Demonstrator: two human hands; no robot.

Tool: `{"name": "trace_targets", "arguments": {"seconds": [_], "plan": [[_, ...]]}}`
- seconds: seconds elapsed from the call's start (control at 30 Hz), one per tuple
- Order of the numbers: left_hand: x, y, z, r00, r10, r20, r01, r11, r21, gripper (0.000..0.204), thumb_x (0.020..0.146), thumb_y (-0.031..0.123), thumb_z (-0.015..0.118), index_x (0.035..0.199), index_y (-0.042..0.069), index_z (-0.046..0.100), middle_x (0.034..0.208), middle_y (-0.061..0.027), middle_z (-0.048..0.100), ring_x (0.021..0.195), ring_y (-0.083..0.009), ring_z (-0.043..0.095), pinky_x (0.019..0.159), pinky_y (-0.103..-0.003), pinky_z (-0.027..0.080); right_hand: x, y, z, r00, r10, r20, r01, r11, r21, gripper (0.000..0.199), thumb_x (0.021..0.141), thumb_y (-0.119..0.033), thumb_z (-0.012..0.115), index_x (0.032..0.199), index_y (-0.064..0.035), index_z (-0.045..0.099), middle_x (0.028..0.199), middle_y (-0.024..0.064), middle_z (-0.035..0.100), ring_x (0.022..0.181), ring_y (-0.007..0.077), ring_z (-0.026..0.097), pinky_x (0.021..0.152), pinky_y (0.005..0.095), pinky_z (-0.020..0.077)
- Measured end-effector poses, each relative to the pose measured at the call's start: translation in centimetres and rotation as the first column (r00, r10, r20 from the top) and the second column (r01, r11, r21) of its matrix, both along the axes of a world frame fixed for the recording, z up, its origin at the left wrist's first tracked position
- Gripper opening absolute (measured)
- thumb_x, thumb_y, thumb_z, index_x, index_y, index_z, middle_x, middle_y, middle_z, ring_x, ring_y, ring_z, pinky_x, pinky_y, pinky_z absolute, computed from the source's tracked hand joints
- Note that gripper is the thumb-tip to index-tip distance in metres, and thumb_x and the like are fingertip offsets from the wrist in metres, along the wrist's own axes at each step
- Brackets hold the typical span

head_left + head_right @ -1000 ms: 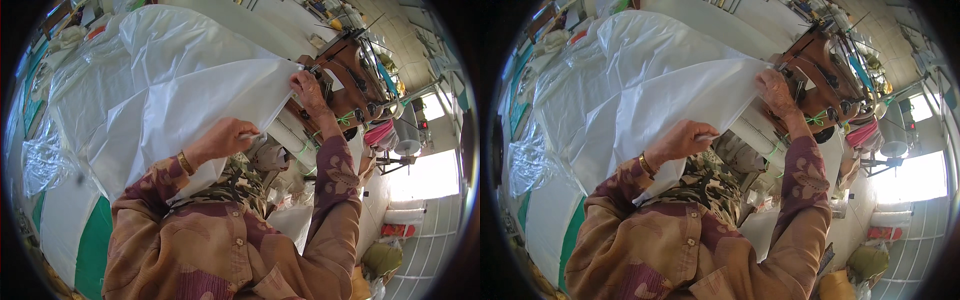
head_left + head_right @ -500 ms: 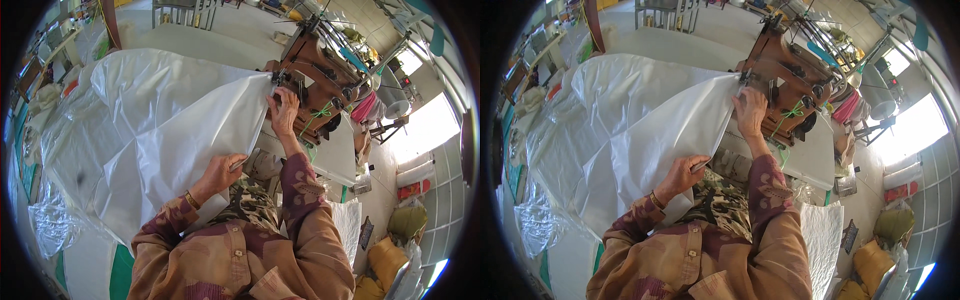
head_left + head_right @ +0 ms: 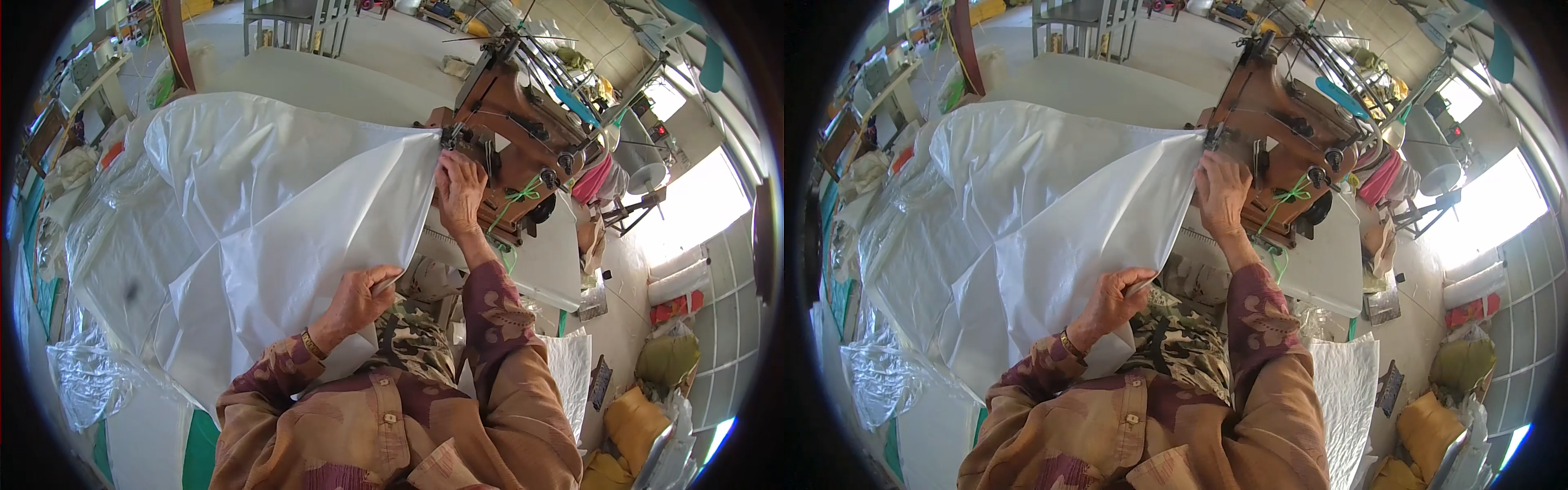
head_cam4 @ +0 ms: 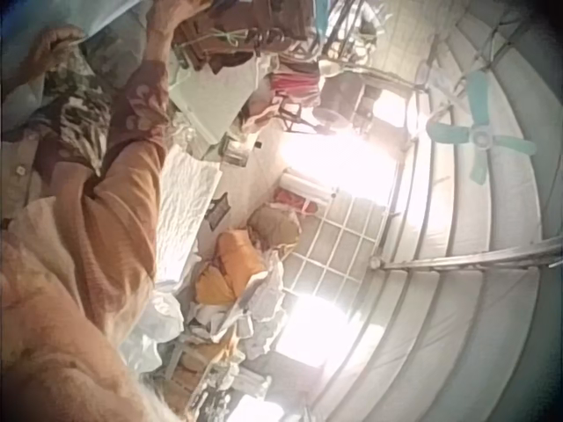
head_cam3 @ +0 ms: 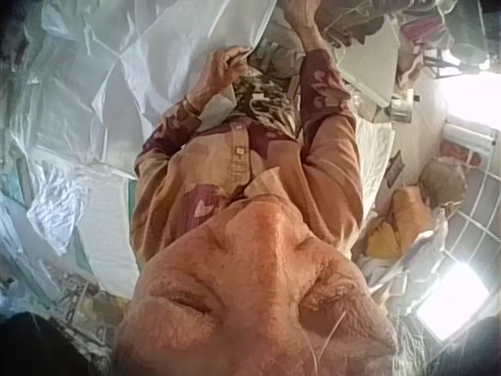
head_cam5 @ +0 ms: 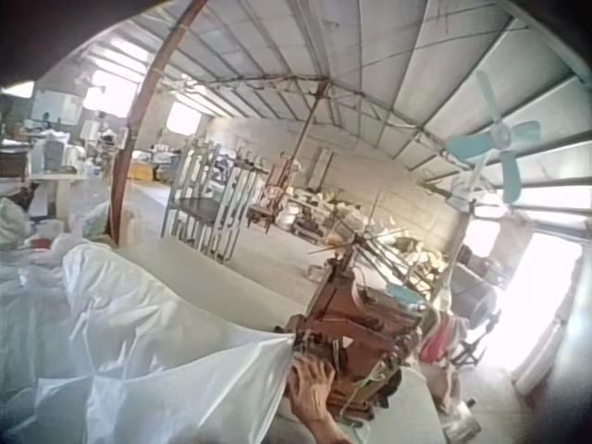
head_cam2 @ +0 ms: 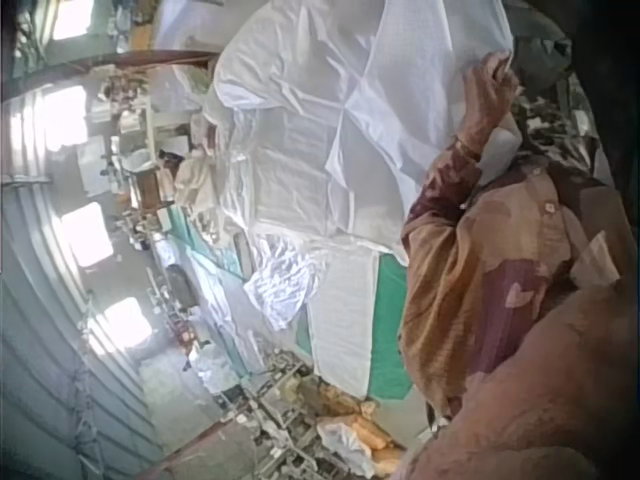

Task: The person sews a large white plastic sheet using a sewing machine, then cuts the thread with scissors. They proceed to thread the sewing machine needle by hand, pulling the thread through the eye and securing it.

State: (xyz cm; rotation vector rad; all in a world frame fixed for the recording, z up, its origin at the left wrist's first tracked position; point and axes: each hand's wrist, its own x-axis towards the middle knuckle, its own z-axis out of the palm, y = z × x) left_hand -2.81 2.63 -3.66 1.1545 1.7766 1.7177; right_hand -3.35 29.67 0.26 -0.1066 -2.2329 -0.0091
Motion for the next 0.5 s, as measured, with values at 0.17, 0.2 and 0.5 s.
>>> {"name": "trace_targets", "arguments": {"seconds": [0.17, 0.2, 0.5], "plan": [[0.4, 1.0, -1.5, 0.991, 0.047, -0.123, -0.043, 0.999, 0.033, 0.031, 0.08, 0.002, 0.063, 0.11, 0.0, 0.063, 0.066, -0.0144, 0.056, 0.056, -0.0185, 0.055, 0.057, -0.029, 0.046, 0.6, 0.4, -1.2, 1.0, -0.012, -0.004, 0.012, 0.997, 0.079, 0.035, 0.083, -0.008, 0.061, 0.117, -0.0058, 0.056, 0.126, 0.0089, 0.055, 0.12, 0.0278, 0.05, 0.103, 0.0517, 0.0296], [0.4, 1.2, -1.5, 0.987, 0.046, -0.156, -0.04, 0.998, 0.044, 0.03, 0.079, 0.002, 0.063, 0.11, 0.0, 0.063, 0.067, -0.0157, 0.058, 0.056, -0.0214, 0.057, 0.058, -0.03, 0.047, 0.8, 0.4, -1.1, 1.0, -0.018, 0.0, 0.018, 0.996, 0.085, 0.037, 0.081, -0.007, 0.061, 0.118, -0.0059, 0.055, 0.126, 0.0089, 0.055, 0.12, 0.0281, 0.05, 0.102, 0.0525, 0.0297], [0.2, 1.8, -0.6, 0.956, 0.117, -0.271, -0.12, 0.993, 0.003, 0.028, 0.076, 0.001, 0.062, 0.103, -0.002, 0.064, 0.072, -0.0166, 0.063, 0.058, -0.0256, 0.061, 0.059, -0.033, 0.049, -0.9, -0.1, -2.3, 0.991, -0.108, -0.082, 0.117, 0.987, 0.113, 0.047, 0.073, -0.016, 0.066, 0.118, -0.0083, 0.055, 0.127, 0.0055, 0.053, 0.122, 0.0275, 0.046, 0.104, 0.052, 0.0286]]}}
